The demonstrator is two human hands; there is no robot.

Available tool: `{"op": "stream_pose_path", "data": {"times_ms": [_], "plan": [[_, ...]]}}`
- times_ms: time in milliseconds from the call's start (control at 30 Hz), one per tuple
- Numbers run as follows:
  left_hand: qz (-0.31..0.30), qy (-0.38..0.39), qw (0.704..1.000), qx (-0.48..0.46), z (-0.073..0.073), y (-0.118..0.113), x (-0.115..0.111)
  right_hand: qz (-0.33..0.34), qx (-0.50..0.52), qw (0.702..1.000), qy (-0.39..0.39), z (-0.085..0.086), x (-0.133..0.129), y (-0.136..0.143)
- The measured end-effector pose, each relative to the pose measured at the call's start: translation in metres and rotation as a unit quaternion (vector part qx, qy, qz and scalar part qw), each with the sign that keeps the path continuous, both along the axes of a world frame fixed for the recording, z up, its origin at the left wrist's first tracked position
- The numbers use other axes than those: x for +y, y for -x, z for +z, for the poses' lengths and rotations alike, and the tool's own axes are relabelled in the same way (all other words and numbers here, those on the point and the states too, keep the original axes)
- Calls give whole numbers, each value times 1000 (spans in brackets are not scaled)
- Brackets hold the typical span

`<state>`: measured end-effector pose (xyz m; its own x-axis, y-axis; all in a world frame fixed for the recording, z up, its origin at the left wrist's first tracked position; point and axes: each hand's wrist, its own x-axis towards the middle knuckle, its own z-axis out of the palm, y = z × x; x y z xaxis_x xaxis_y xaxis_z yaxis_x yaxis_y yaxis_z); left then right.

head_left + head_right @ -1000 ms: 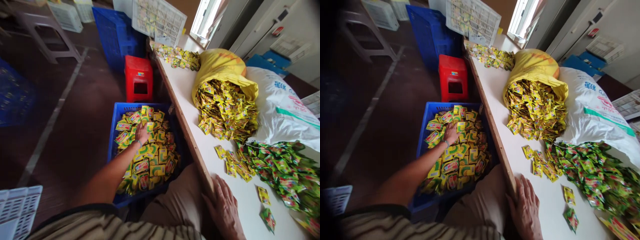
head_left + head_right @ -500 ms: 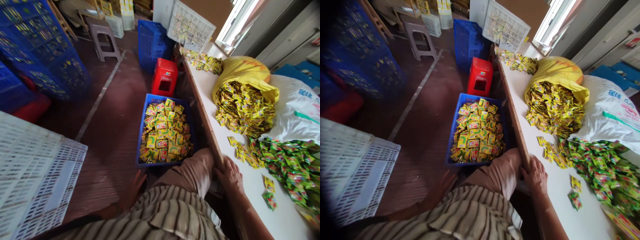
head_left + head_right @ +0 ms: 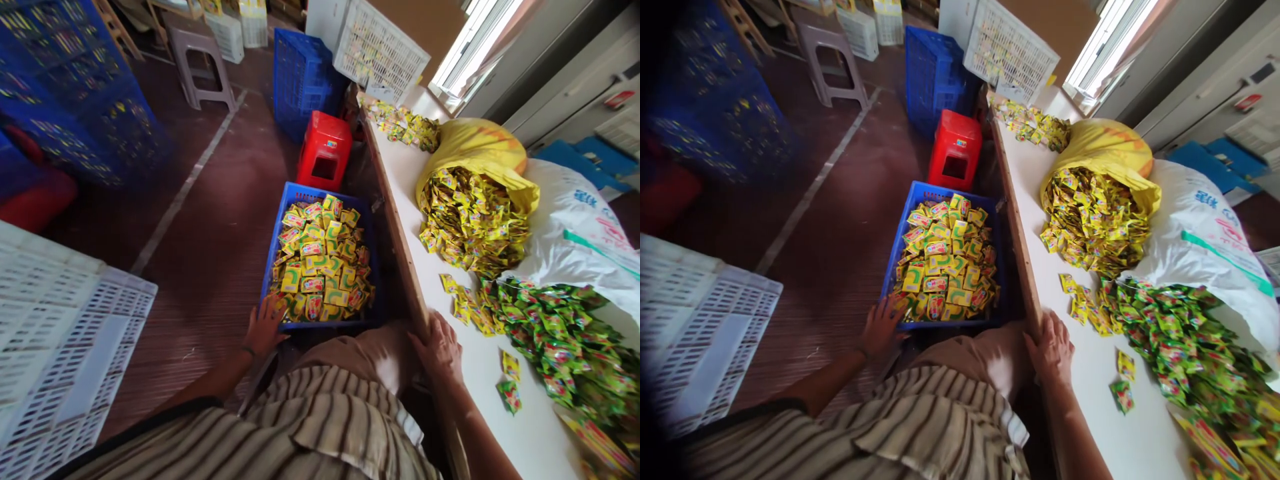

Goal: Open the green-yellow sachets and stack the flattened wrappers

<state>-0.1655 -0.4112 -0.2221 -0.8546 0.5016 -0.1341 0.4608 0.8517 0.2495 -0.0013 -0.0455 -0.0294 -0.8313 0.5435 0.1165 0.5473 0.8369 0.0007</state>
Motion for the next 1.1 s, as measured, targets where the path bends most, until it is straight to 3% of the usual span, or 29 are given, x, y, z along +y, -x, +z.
{"op": "stream_pose_path", "data": {"times_ms": [133,400,567,733,867,967,1100], "plan": [[-2,44,999,-3,-13,9,10,3,1,1000,0,-2,1,-1],[-11,81,997,-12,-9,21,14,-2,-4,1000,12,2,-1,0],[-44,91,995,6,-13,28,17,1,-4,1000,15,3,-2,-1],[-65,115,991,13,-17,55,22,1,-18,1000,16,4,-3,-1],[-74,142,987,15,-11,74,20,-4,-5,1000,4,1,-3,-3],[-48,143,988,24,-6,75,19,13,25,1000,-8,-11,0,-9],[41,131,989,51,-8,65,27,54,109,992,-27,-30,8,-9]]}}
